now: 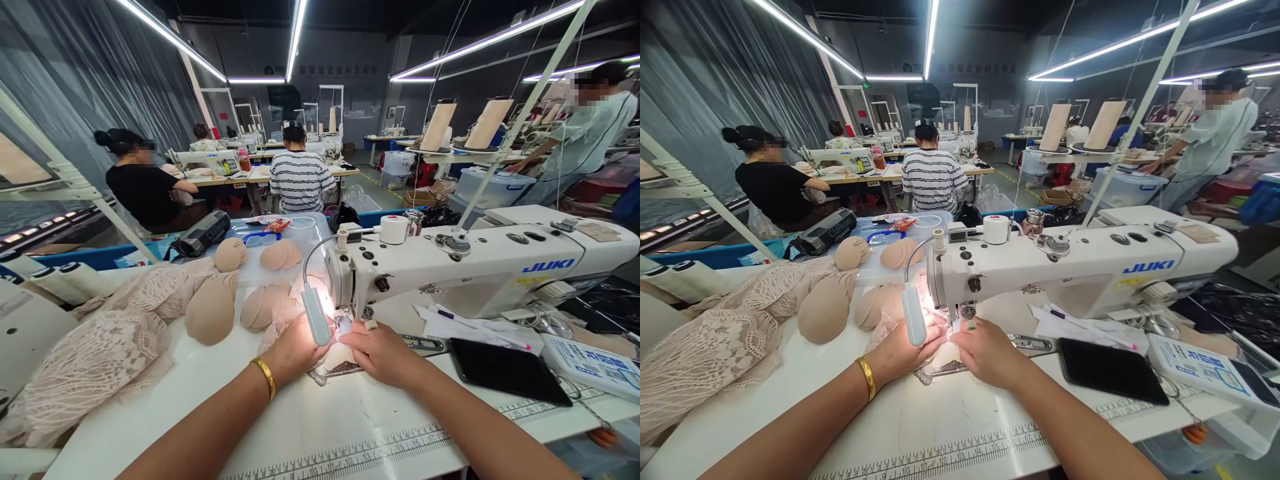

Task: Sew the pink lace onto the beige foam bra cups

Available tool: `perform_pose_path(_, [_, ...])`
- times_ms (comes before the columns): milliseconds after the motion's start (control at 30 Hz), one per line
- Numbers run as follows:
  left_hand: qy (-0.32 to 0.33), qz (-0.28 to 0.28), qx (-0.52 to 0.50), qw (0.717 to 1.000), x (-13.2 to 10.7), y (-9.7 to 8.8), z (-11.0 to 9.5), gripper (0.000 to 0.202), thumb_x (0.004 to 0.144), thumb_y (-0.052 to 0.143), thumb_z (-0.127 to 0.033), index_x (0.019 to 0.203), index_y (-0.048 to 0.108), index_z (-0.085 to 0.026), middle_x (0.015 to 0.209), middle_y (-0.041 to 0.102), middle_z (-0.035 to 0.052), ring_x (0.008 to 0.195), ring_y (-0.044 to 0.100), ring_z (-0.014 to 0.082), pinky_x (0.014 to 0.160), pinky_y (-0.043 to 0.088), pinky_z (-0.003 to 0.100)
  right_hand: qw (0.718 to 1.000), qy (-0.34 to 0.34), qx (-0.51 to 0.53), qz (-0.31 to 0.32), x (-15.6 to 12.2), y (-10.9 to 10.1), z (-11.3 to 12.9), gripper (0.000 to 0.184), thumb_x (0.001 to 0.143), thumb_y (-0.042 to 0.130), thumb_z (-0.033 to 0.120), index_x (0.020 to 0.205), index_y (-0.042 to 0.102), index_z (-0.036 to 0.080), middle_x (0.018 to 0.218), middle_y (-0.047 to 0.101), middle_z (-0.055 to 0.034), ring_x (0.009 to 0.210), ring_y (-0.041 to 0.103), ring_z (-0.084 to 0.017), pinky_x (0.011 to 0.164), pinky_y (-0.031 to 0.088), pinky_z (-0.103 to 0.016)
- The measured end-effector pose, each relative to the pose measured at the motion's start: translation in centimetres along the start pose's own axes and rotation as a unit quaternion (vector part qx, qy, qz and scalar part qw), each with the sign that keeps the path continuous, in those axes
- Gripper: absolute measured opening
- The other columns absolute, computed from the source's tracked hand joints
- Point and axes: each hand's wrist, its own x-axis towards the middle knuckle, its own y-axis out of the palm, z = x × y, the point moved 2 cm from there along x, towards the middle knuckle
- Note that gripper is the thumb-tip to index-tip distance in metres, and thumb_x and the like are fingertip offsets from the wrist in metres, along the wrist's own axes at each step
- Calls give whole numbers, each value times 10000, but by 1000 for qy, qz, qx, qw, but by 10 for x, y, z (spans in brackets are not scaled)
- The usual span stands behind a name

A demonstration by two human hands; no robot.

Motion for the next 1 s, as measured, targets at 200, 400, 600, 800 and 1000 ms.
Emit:
perform_pose_path(200, [-8,-5,27,1000,6,-3,0,149,977,549,-170,961,696,-194,868,701,61,829,643,240,786,532,378,1000,10,7,-3,0,5,-2,251,880,476,38,918,636,227,756,522,-8,689,436,-191,598,286,-288])
perform_pose_path(400, [-24,-11,53,998,9,-7,-6,153,940,513,-162,873,648,-187,854,674,81,800,627,245,738,531,385,999,12,40,-27,-2,9,-5,224,934,466,90,953,643,225,780,558,-17,702,485,-196,627,347,-288])
perform_pose_path(600, [-38,-35,45,998,-24,-21,-11,208,932,435,-70,849,576,-198,805,649,45,740,610,214,690,528,351,976,74,204,-34,-2,5,17,180,1046,452,294,1047,617,222,865,654,-33,800,589,-213,745,436,-344])
perform_pose_path(800, [-82,-83,-84,990,-95,-40,-80,221,967,547,-138,1147,638,-228,1156,709,96,1046,653,245,932,541,424,794,219,568,1,10,15,72,503,894,722,486,1257,507,211,786,637,27,779,619,-199,683,447,-309])
perform_pose_path(1000, [-418,-121,-660,613,-135,-20,-130,548,838,779,-603,1180,689,-184,1094,757,149,1013,735,278,935,583,427,716,223,650,-122,-5,24,134,490,839,803,481,1206,579,247,745,565,51,720,583,-171,688,448,-307])
